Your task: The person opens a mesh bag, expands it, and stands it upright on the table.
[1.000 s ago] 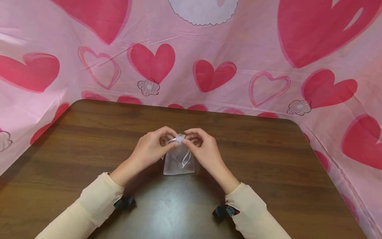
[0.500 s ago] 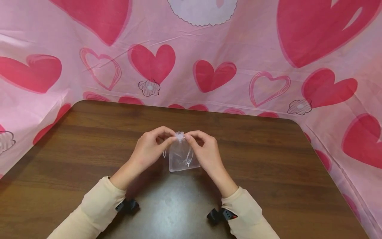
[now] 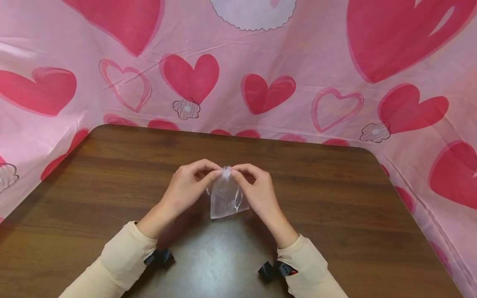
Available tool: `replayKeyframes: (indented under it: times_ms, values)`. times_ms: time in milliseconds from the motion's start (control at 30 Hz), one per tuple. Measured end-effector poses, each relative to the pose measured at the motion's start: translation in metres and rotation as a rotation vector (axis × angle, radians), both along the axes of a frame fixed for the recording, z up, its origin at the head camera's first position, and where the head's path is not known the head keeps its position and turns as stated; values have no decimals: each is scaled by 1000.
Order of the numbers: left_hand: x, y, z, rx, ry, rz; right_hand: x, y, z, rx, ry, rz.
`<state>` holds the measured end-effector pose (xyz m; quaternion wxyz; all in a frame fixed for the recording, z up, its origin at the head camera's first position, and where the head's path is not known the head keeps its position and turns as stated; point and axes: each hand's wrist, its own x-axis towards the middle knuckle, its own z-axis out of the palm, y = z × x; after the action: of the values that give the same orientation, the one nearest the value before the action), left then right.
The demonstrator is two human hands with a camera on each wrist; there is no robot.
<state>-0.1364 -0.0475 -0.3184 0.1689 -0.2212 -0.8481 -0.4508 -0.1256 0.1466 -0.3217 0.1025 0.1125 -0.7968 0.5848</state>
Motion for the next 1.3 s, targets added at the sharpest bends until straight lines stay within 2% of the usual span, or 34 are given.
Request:
replayKeyframes:
  times_ms: [233, 367, 500, 800, 1033, 1300]
  values:
    - [2, 1, -5, -123, 148, 53, 1, -2, -4, 18, -12, -6]
    - [3, 2, -6, -160, 194, 91, 2, -4, -6, 52, 3, -35]
    - [4, 4, -7, -171, 190, 119, 3, -5, -8, 69, 11, -48]
    - [6, 6, -10, -165, 140, 110, 4, -6, -9, 63, 32, -51]
    - [6, 4, -10, -172, 167, 124, 6, -9, -11, 34, 110, -49]
    - [6, 3, -7, -155, 168, 123, 6, -5, -9, 57, 192, -83]
